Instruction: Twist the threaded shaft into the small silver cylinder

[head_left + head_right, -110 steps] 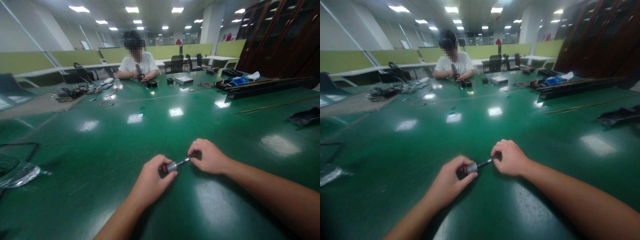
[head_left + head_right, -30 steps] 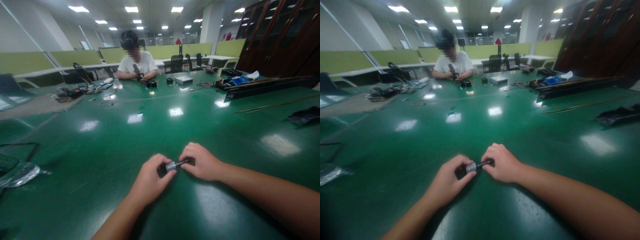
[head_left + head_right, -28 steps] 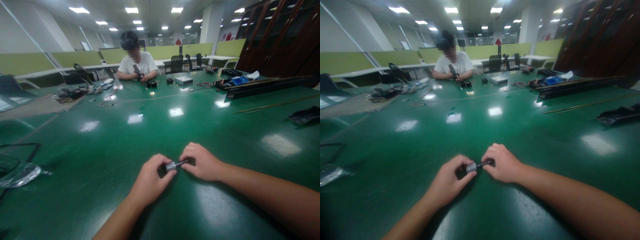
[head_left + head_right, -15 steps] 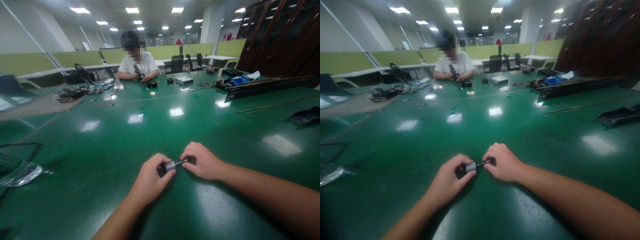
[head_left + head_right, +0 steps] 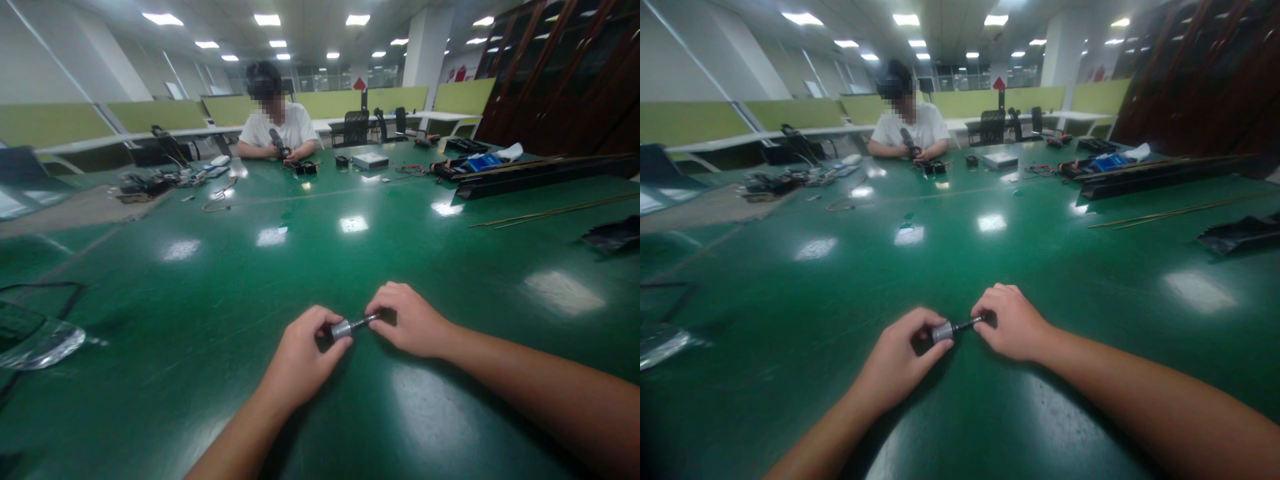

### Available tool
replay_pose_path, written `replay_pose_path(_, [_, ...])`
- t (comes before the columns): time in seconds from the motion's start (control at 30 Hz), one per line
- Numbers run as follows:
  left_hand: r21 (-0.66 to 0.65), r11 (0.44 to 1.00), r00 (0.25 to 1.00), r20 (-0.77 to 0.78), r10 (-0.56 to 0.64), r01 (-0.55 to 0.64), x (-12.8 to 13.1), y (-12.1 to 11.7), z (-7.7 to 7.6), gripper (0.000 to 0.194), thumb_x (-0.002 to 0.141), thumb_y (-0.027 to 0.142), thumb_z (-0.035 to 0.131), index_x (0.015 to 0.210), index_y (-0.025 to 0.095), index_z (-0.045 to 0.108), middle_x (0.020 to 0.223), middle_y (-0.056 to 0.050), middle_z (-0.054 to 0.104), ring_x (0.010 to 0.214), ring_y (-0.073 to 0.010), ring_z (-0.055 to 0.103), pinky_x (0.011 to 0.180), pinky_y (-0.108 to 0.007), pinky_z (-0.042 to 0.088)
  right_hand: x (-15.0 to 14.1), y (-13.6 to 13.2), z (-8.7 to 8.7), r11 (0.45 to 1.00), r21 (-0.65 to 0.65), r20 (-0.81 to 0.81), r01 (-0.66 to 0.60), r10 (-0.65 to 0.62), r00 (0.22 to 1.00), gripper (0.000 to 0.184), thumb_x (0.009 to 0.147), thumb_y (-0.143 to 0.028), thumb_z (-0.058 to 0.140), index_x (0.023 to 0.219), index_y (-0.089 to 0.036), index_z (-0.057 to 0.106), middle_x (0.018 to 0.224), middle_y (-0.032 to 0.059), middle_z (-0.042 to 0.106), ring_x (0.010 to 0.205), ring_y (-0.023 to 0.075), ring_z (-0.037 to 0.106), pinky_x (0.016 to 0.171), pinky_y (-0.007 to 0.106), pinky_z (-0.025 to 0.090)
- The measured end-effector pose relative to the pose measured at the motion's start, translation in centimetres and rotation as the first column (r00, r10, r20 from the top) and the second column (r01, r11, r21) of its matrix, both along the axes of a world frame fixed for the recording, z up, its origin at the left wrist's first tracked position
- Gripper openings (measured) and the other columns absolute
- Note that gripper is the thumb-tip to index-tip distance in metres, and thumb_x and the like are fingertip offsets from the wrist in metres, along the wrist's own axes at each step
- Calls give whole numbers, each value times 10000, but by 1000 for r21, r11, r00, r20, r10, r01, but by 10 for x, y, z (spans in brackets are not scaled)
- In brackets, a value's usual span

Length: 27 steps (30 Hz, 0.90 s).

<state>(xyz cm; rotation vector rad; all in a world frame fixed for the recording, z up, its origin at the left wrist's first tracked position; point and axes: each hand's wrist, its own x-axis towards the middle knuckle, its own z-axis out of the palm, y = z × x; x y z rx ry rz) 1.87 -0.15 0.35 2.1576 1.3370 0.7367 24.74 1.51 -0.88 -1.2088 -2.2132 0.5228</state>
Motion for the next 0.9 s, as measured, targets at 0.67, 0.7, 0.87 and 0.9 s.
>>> replay_pose_path(0.67, [45,999,999,-37,2,0,-3,-4,1,121,819,229,679,932,205,644,896,-28,658,817,-198,613,728,-310,478,7,0,6,985,48,197,166,-173,965,131,826,-170,646,928,-232,701,918,30,692,902,208,568,806,361,376])
replay_pose_path(0.7, [47,999,999,-37,3,-1,-4,-4,2,122,818,228,678,933,203,645,897,-31,660,816,-199,615,729,-311,480,7,0,7,985,49,201,166,-172,964,132,825,-168,648,926,-234,702,915,31,691,897,209,568,801,362,375])
replay_pose_path(0.87, [46,999,999,-44,11,-9,-4,-4,3,127,810,213,681,932,201,644,896,-31,664,814,-202,620,737,-318,485,4,-1,5,992,43,183,122,-128,975,118,829,-172,662,919,-235,704,902,32,692,882,214,571,788,371,377])
replay_pose_path(0.9, [47,999,999,-43,11,-9,-4,-4,3,125,810,212,681,929,200,642,895,-32,664,812,-202,619,736,-318,486,2,-1,4,994,41,169,100,-105,980,116,837,-173,662,926,-234,704,910,34,693,887,212,573,794,371,379])
